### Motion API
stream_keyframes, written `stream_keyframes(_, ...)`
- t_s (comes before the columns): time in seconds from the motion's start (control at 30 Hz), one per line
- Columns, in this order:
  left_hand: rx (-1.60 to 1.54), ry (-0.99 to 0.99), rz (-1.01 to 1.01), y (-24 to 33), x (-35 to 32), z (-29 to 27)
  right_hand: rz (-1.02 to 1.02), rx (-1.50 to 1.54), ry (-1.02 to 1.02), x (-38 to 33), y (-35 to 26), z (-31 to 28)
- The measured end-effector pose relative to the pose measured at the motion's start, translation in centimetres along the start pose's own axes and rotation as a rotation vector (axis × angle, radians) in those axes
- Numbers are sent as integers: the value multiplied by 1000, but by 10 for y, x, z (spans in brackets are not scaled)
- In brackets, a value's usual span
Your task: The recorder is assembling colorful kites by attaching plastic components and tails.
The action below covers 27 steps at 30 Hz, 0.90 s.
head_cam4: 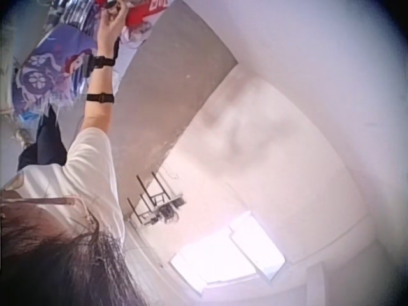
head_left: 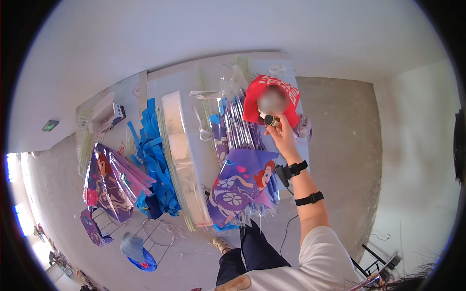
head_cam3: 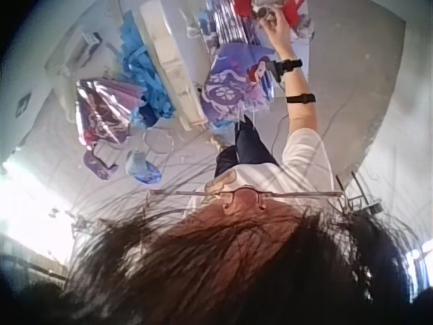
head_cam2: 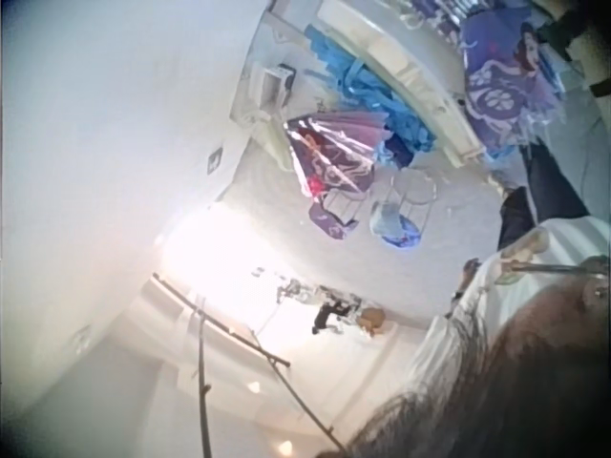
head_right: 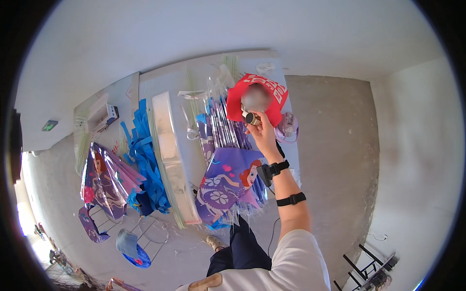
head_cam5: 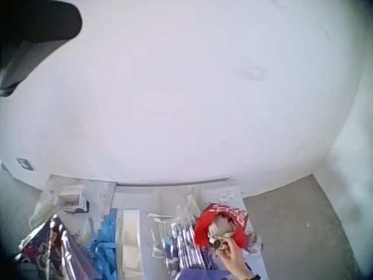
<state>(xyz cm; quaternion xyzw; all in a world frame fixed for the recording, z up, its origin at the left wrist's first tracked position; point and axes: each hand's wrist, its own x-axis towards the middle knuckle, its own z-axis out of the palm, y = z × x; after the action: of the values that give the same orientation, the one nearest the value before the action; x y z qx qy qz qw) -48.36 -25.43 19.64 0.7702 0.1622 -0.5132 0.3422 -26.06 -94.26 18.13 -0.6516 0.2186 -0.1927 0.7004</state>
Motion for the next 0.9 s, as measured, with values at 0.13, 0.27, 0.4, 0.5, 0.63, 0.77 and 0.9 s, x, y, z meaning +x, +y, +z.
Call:
stream_keyframes(0.13,-6,-8,-21,6,1,7,-9,117,-16,0,-5,-4)
stream_keyframes(0.27,-5,-18,-44,11,0,10,0,163,-26,4,3,-11)
stream_keyframes(0.4,-5,-22,-66,15,-1,12,-4,205,-41,6,6,-13)
stream_keyframes(0.5,-7,-24,-82,17,-2,14,3,213,-51,5,4,-15)
stream_keyframes(0.63,-8,-34,-103,20,-2,17,21,235,-55,4,9,-18)
stream_keyframes(0.77,-8,-30,-121,22,-6,15,14,264,-66,2,6,-14)
stream_keyframes(0.9,-10,-35,-142,25,-9,15,38,292,-51,1,6,-16)
